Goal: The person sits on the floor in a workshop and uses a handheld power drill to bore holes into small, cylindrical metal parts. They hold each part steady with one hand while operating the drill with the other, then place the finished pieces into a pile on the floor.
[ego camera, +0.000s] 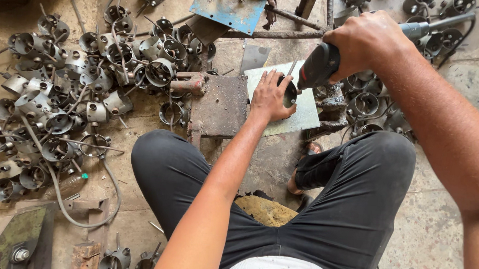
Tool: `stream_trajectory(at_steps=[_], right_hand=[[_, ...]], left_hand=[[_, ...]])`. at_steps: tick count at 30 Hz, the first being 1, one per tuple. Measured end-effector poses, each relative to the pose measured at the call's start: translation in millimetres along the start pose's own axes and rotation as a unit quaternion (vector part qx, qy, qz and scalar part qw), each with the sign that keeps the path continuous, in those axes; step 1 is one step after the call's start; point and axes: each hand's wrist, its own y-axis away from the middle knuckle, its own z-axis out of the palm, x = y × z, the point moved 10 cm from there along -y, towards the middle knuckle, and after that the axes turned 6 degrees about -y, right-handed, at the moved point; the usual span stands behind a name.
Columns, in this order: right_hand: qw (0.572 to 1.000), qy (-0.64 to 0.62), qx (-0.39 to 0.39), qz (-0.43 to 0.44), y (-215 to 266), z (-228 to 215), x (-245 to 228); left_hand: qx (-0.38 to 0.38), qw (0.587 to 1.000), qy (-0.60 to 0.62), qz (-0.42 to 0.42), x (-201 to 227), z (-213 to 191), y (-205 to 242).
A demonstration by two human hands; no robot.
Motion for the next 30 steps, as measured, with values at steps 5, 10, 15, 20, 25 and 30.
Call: stream_trajectory(at_steps=[5, 10, 15, 20, 25, 30], right_hand=[[0.998, -0.031, -0.048, 0.003, -1, 6, 3], [0.998, -0.034, -0.02, -0.039, 14, 0, 8], [0.998, 0.038, 0.002, -0.042, 26, 4, 15], [0.995, 0.055, 0.065, -0.046, 18, 1, 11], [0.992, 0.084, 0.09, -0.032, 20, 8, 18], [0.999, 0.024, 0.04, -0.018, 18, 9, 15]], left_hand=[[0.006, 1.0, 0.022, -0.003, -1, -6, 2], [0.005, 1.0, 0.016, 0.001, -2, -1, 0], [-0.003, 1.0, 0.001, 0.004, -2, 9, -3], [-0.007, 1.0, 0.005, 0.004, -3, 10, -4], [-0.002, 1.0, 0.01, -0.007, 0, 5, -2], [-0.002, 0.999, 0.008, -0.037, -2, -4, -1]])
